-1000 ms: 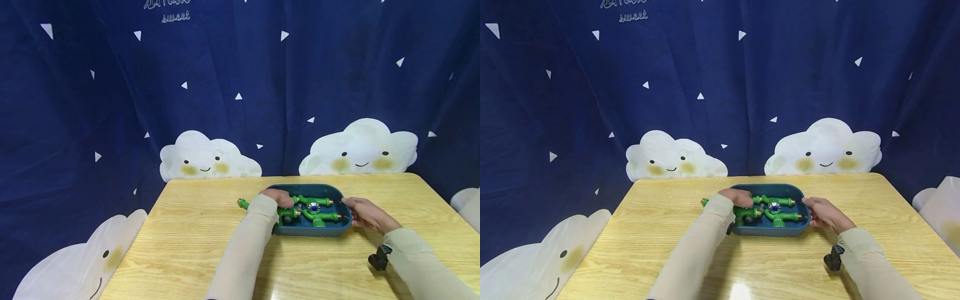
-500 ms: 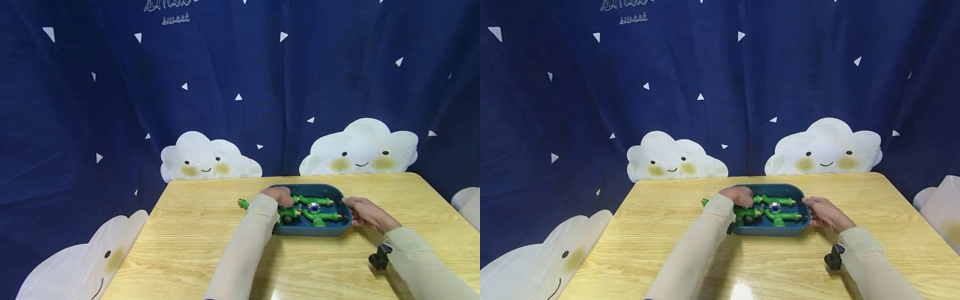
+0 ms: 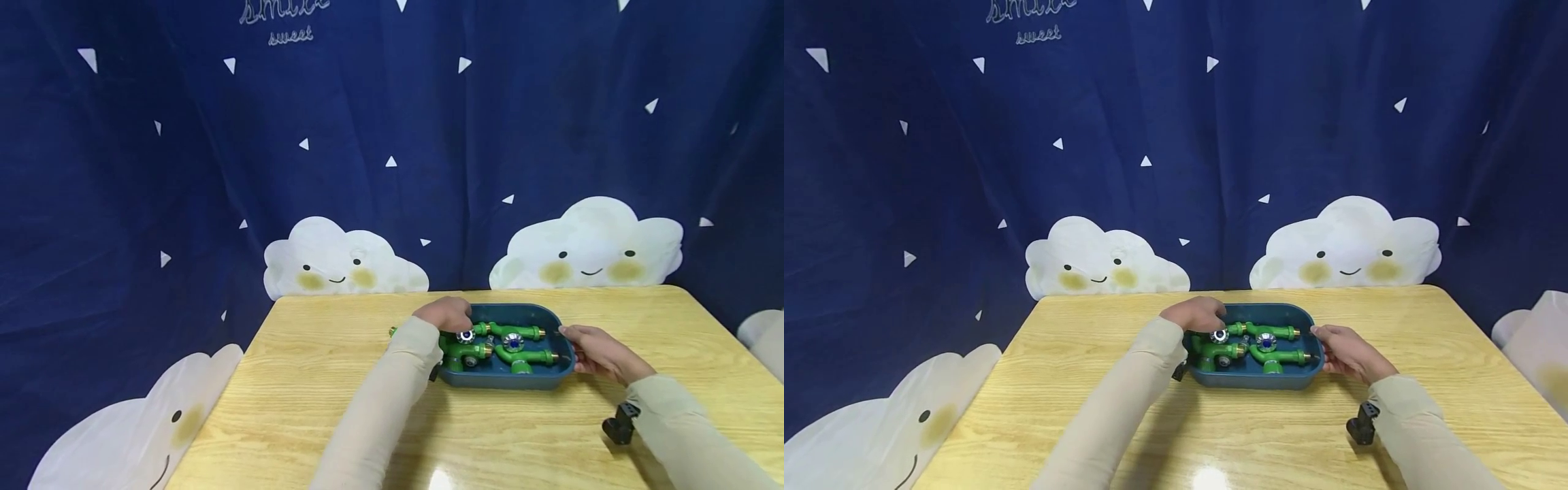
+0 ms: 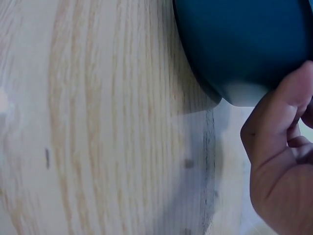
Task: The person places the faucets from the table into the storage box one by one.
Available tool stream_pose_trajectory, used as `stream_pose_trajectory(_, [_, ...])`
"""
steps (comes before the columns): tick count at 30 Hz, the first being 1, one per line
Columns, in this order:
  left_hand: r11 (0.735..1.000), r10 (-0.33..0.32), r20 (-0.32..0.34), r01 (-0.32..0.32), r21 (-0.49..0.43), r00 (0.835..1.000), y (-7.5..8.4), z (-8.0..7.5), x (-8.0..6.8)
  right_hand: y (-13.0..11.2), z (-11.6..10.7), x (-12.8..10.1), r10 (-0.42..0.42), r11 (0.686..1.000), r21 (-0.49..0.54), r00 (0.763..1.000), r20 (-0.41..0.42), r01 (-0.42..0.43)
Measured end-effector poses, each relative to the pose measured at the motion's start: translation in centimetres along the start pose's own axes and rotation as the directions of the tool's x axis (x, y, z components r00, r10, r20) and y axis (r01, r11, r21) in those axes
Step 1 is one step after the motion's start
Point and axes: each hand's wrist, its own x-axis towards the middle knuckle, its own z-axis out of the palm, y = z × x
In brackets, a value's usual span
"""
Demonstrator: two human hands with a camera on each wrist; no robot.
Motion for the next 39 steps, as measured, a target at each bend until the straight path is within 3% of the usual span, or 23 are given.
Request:
stream_pose_trajectory(9, [0.998,0.039,-0.015,-0.04,-0.039,0.999,-0.9,-0.9,-1.4,-0.1,-0.1,0.1,-0.003,1.0,0.015,1.0,0.013,0.003])
stream_pose_trajectory(18, [0.99,0.079,-0.088,-0.089,-0.112,0.993,-2.0,-2.1,-3.3,-0.2,-0.1,0.0,-0.017,1.0,0.015,1.0,0.018,0.017])
stream_pose_trajectory(26, [0.987,0.093,-0.166,-0.113,-0.115,0.982,-4.5,-2.5,-4.8,0.0,0.0,0.0,-0.01,1.0,0.026,1.0,0.009,0.01])
stream_pose_trajectory(32, [0.989,0.119,-0.227,-0.136,-0.059,0.967,-6.5,-2.7,-6.5,-0.1,0.2,-0.1,-0.03,1.0,-0.006,0.999,0.012,0.03])
stream_pose_trajectory(39, [0.989,0.108,-0.219,-0.128,-0.076,0.97,-8.2,-1.8,-7.2,-0.1,0.1,-0.1,-0.02,1.0,0.008,1.0,0.01,0.02])
